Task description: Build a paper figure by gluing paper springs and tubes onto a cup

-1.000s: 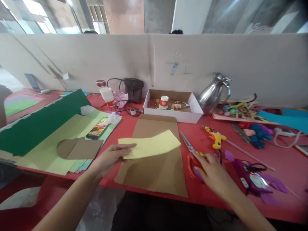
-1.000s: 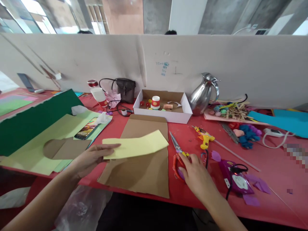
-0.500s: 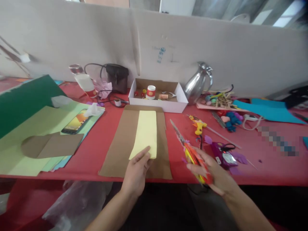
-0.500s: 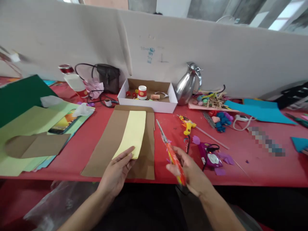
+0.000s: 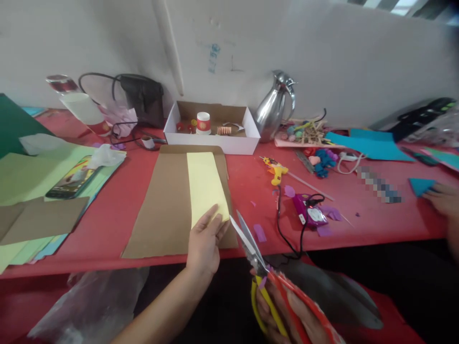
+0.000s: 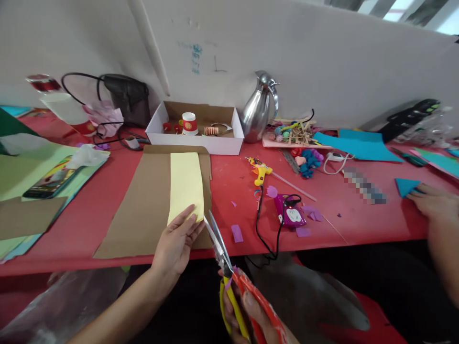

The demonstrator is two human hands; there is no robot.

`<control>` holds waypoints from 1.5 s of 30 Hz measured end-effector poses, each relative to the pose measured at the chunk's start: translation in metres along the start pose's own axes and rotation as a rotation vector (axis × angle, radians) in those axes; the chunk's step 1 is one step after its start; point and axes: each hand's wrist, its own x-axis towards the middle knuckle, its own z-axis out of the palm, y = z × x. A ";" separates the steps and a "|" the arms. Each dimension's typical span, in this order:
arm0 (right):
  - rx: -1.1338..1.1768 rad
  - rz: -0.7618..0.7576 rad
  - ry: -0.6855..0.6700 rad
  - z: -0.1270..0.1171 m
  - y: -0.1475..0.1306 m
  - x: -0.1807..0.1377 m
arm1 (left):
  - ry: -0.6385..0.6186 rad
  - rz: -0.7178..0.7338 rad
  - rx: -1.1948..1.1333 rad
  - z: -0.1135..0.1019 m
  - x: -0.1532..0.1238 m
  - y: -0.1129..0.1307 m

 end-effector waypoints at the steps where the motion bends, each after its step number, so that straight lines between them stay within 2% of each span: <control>1: 0.015 0.029 -0.023 -0.005 0.005 0.001 | 0.006 0.011 0.004 0.001 -0.001 0.000; 5: -0.029 -0.031 -0.018 -0.025 0.028 0.011 | 0.028 0.042 0.033 0.003 -0.003 -0.002; 9: -0.071 -0.072 -0.015 -0.031 0.041 0.019 | 0.027 0.048 0.050 0.004 -0.003 -0.004; 13: -0.036 -0.057 -0.047 -0.019 0.029 0.012 | 0.025 0.052 0.064 0.003 -0.004 -0.005; 17: 0.035 -0.008 0.032 0.002 0.011 0.004 | 0.008 0.056 0.089 0.002 -0.006 -0.005; 20: 0.077 -0.015 0.013 0.013 0.006 0.010 | 0.016 0.055 0.089 0.002 -0.007 -0.006; 28: 0.203 -0.038 -0.154 0.029 0.009 0.040 | 0.005 0.053 0.081 -0.001 -0.006 -0.007; 32: 0.185 -0.018 -0.157 0.030 0.011 0.042 | 0.006 0.036 0.083 -0.003 -0.006 -0.006; 37: 0.098 0.040 -0.222 0.031 0.016 0.049 | 0.016 0.034 0.084 -0.002 -0.009 -0.005; 45: 0.035 0.048 -0.206 0.041 0.017 0.055 | 0.055 0.057 0.114 -0.006 -0.010 0.001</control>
